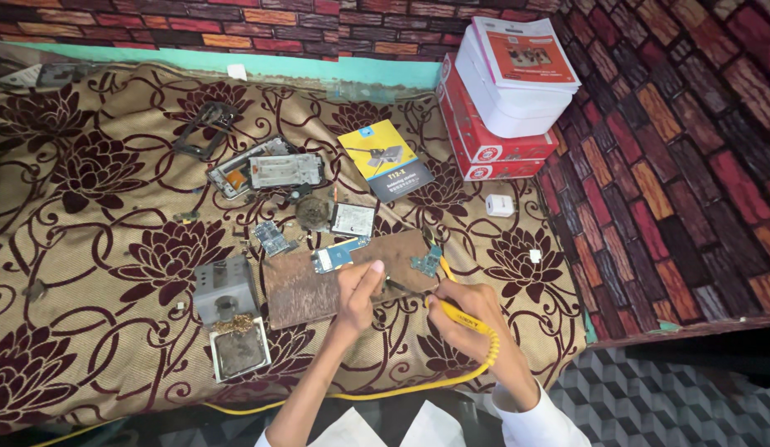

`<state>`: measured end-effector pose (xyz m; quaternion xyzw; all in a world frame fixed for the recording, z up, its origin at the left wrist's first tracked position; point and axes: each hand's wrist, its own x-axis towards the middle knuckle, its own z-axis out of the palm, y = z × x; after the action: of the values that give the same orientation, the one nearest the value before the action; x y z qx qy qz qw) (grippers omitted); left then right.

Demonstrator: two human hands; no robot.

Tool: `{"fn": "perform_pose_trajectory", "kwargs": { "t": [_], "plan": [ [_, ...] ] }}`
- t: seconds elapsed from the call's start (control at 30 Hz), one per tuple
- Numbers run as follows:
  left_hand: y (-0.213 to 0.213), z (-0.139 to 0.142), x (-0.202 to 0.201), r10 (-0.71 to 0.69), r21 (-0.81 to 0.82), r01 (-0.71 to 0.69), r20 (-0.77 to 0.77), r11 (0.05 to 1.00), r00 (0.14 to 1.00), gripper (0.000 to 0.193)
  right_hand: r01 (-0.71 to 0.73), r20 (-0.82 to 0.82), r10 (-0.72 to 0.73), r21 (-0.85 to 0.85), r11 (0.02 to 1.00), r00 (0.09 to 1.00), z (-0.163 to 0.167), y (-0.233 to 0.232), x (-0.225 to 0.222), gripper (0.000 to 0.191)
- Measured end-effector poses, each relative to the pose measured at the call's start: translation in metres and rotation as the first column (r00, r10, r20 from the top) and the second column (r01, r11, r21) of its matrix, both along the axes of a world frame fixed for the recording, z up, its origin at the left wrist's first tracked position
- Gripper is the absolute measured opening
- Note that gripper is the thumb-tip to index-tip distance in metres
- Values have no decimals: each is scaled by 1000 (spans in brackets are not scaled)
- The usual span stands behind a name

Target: The person uses a soldering iron to apply heat to a small circuit board held in the left hand. The person repeatedly touches the iron tip to various points on the board while other electronic components and boxes remain on the table.

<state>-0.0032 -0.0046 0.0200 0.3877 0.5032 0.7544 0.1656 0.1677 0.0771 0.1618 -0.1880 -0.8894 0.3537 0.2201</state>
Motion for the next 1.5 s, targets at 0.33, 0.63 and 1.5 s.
{"fn": "perform_pose_trajectory", "kwargs": {
  "t": [0.33, 0.63, 1.5],
  "plan": [
    [8, -15, -1, 13, 49, -11, -22, 999, 1000, 53, 16, 16, -16, 17, 1000, 1000, -7, 4, 2, 19],
    [3, -7, 0, 13, 8, -12, -19, 1000, 1000, 53, -10, 14, 10, -7, 1000, 1000, -6, 5, 3, 21],
    [6, -21, 0, 7, 19, -7, -11, 1000, 1000, 54, 8, 24, -8, -10, 1000, 1000, -6, 4, 4, 22]
  ]
}}
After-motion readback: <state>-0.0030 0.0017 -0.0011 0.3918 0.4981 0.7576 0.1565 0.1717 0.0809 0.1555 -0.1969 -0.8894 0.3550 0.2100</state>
